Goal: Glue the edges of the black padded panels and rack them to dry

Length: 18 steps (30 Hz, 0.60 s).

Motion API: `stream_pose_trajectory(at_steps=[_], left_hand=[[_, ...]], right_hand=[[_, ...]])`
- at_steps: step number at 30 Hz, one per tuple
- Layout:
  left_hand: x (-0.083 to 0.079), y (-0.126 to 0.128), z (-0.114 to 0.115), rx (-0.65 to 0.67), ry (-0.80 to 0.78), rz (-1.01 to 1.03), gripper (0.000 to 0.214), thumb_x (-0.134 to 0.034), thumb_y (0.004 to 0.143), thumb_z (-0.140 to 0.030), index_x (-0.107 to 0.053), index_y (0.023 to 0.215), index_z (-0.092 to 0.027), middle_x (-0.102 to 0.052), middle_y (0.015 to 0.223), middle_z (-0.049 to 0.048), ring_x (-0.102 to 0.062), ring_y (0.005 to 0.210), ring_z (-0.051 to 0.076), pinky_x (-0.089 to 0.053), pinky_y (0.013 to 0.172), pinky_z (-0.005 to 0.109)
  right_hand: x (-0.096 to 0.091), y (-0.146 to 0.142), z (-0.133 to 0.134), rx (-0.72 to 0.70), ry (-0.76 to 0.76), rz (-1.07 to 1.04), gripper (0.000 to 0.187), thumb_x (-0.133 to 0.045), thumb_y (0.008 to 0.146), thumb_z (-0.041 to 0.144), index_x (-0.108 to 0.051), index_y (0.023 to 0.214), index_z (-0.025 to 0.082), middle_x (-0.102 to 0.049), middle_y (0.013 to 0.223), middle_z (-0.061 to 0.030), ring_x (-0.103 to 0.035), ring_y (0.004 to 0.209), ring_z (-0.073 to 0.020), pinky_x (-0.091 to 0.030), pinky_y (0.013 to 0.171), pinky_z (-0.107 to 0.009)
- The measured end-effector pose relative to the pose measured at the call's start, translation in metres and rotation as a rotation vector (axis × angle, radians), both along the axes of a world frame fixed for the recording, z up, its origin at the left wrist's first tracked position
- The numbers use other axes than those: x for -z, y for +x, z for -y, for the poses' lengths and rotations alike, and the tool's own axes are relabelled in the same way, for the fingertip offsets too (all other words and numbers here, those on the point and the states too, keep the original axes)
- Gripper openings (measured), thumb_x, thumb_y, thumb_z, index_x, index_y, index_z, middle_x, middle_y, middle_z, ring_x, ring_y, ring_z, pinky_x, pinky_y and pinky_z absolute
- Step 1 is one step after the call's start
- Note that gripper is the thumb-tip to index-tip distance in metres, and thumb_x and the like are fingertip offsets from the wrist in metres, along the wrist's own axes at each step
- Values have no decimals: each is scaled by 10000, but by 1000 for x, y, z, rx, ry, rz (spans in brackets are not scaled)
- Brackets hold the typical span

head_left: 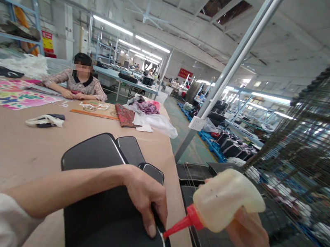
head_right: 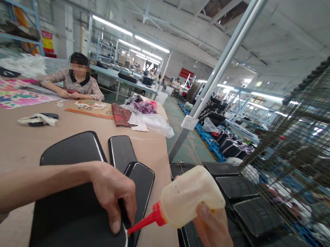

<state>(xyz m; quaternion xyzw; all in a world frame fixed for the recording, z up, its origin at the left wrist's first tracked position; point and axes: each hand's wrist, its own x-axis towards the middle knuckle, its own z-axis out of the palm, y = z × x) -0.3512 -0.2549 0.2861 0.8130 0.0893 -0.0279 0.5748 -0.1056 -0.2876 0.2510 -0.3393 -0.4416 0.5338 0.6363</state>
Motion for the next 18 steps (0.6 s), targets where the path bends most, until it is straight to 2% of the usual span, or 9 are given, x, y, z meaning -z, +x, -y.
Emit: stream_pose_trajectory(at_steps=[5,12,18], left_hand=[[1,-4,2,15,31,-18,250,-651,688,-232,-678,885,-80,-662,835,37,-597,884,210,-435,772,203],[-7,-5,7,-29,7,-38,342,-691,649,-353,-678,875,-96,-658,835,28,-588,888,217,-429,794,213],[-9,-12,11,-57,36,-18,359,-666,673,-378,-675,888,-90,-650,835,32,-590,849,200,-427,779,206]], right_hand=[[5,4,7,115,-27,-45,669,-706,579,365,-465,1199,292,-647,939,-79,-586,910,-293,-398,866,-491],[-15,-17,19,58,-23,-35,704,-718,555,443,-473,1193,275,-635,981,-93,-564,962,-299,-379,890,-492],[-2,-3,22,78,19,12,571,-668,606,439,-513,1136,293,-650,927,-58,-581,929,-282,-394,892,-477]])
